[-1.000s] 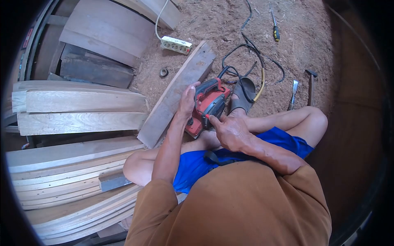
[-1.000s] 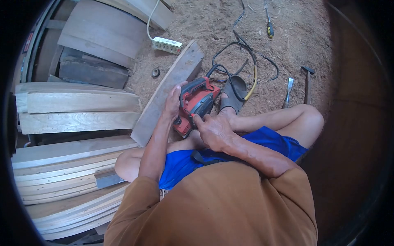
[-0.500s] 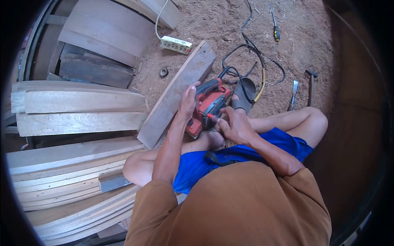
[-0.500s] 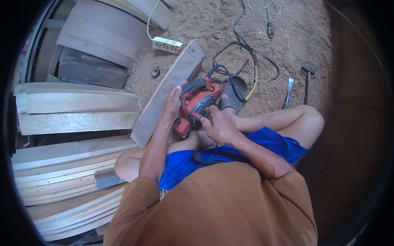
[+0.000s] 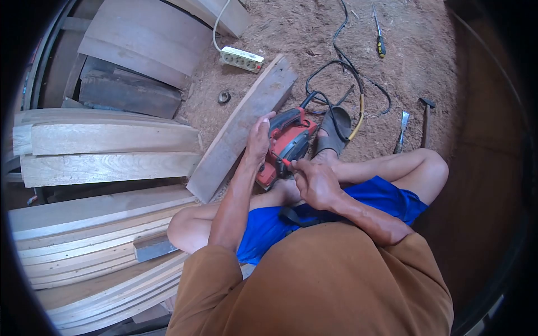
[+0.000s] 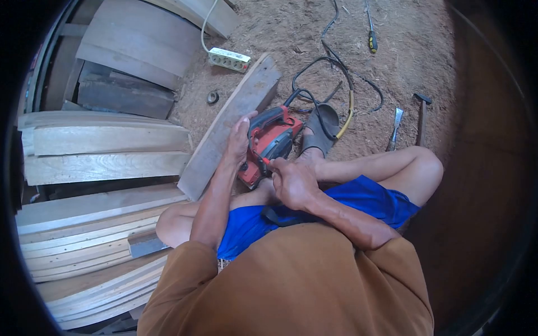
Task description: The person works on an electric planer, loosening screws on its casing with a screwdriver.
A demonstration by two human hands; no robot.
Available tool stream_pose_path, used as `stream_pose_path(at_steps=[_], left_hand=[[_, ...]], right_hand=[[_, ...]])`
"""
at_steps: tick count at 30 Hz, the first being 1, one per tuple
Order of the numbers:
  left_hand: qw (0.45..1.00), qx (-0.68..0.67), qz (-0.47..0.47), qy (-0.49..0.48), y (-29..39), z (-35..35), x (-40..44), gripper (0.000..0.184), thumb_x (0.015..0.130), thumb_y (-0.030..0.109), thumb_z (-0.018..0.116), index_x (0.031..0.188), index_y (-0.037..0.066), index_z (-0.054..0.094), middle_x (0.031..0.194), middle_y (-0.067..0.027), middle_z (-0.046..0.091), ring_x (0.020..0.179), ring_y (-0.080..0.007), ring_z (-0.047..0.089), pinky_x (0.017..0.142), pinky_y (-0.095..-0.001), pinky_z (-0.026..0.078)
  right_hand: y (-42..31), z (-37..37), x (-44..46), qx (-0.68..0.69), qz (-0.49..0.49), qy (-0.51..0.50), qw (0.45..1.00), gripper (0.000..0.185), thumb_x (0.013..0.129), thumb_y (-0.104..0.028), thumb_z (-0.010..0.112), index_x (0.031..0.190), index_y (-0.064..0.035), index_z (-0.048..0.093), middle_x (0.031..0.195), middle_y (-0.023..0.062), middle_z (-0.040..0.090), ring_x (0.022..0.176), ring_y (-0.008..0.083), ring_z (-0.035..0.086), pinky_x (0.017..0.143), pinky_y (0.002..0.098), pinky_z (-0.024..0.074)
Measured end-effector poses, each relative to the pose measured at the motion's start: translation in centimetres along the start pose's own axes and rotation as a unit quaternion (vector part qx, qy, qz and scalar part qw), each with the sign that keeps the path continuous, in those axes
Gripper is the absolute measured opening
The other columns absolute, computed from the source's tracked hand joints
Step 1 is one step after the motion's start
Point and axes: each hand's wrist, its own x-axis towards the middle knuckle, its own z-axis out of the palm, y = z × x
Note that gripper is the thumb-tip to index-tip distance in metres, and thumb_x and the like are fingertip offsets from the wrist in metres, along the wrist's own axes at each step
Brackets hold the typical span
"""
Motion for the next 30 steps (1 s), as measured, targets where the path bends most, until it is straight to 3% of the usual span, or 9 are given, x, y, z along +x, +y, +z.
stream_pose_path(at_steps=[1,4,7,10,13,16,21,27,30], left_hand=[[1.000,0.003,0.004,0.007,0.1,0.2,-0.1,0.050,0.115,0.039,0.043,0.147,0.005,0.059,0.110,-0.0048,0.070,0.085,-0.0086,0.060,0.068,-0.0257,0.053],[1.000,0.012,0.019,0.016,0.4,0.3,0.0,0.048,0.115,0.037,0.041,0.147,0.006,0.059,0.108,-0.0058,0.069,0.077,-0.0085,0.058,0.064,-0.0250,0.052],[1.000,0.012,0.021,-0.005,-0.2,0.0,0.2,0.049,0.115,0.038,0.041,0.146,0.005,0.059,0.106,-0.0055,0.069,0.077,-0.0088,0.059,0.065,-0.0257,0.052],[0.999,0.027,0.016,-0.039,0.1,-0.6,0.1,0.049,0.115,0.038,0.041,0.146,0.005,0.059,0.101,-0.0049,0.069,0.076,-0.0096,0.061,0.065,-0.0265,0.053],[0.998,0.045,0.010,-0.050,0.3,-0.5,-0.1,0.049,0.115,0.039,0.041,0.145,0.005,0.059,0.096,-0.0040,0.068,0.073,-0.0103,0.061,0.065,-0.0273,0.054],[0.999,0.035,0.002,-0.041,0.3,-0.6,0.3,0.049,0.116,0.039,0.040,0.145,0.005,0.060,0.094,-0.0035,0.068,0.071,-0.0105,0.061,0.065,-0.0275,0.054],[0.998,0.046,0.012,-0.045,0.3,-0.6,0.4,0.049,0.116,0.038,0.039,0.143,0.003,0.061,0.097,-0.0038,0.069,0.076,-0.0098,0.061,0.070,-0.0275,0.054],[0.994,0.078,0.067,-0.039,0.1,-0.4,0.4,0.051,0.116,0.038,0.038,0.140,0.000,0.063,0.120,-0.0089,0.070,0.110,-0.0151,0.062,0.102,-0.0319,0.048],[0.994,0.072,0.064,-0.053,-0.1,-0.6,0.6,0.053,0.116,0.039,0.038,0.141,-0.001,0.062,0.125,-0.0108,0.070,0.116,-0.0176,0.061,0.108,-0.0334,0.045]], right_hand=[[0.6,0.6,0.0,0.035,0.002,0.028,0.999,0.017,0.099,-0.012,0.068,0.112,-0.0025,0.071,0.090,0.0187,0.075,0.072,0.0266,0.072,0.066,0.0400,0.0545],[2.0,0.1,1.4,0.240,0.166,-0.082,0.953,0.021,0.103,-0.016,0.068,0.118,-0.0010,0.069,0.089,0.0107,0.073,0.073,0.0149,0.066,0.063,0.0309,0.0509],[0.7,-1.4,2.0,0.306,0.297,-0.117,0.897,0.027,0.100,-0.015,0.066,0.119,0.0029,0.068,0.089,0.0107,0.075,0.078,0.0189,0.068,0.071,0.0389,0.0553],[1.2,-2.1,2.1,0.285,0.276,-0.156,0.904,0.032,0.105,-0.017,0.067,0.129,0.0019,0.062,0.098,0.0094,0.073,0.079,0.0125,0.066,0.067,0.0283,0.0518],[1.3,-4.6,0.9,0.166,0.134,-0.151,0.965,0.032,0.101,-0.011,0.064,0.130,0.0041,0.063,0.100,0.0123,0.074,0.089,0.0205,0.071,0.079,0.0357,0.0563],[0.6,-6.6,-0.4,0.110,0.072,-0.057,0.990,0.040,0.094,-0.014,0.064,0.130,0.0036,0.067,0.117,0.0259,0.075,0.112,0.0403,0.072,0.099,0.0461,0.0542],[0.3,-6.2,-0.5,0.068,0.015,-0.004,0.998,0.046,0.091,-0.010,0.061,0.134,0.0038,0.067,0.123,0.0260,0.074,0.116,0.0424,0.070,0.105,0.0466,0.0536],[-0.2,-4.6,0.4,0.073,-0.014,-0.016,0.997,0.043,0.093,-0.010,0.061,0.133,0.0044,0.068,0.122,0.0262,0.074,0.115,0.0427,0.071,0.102,0.0460,0.0557],[-0.1,-4.2,0.6,0.063,-0.003,-0.004,0.998,0.043,0.092,-0.008,0.062,0.133,0.0037,0.068,0.120,0.0255,0.075,0.110,0.0420,0.072,0.098,0.0464,0.0566]])
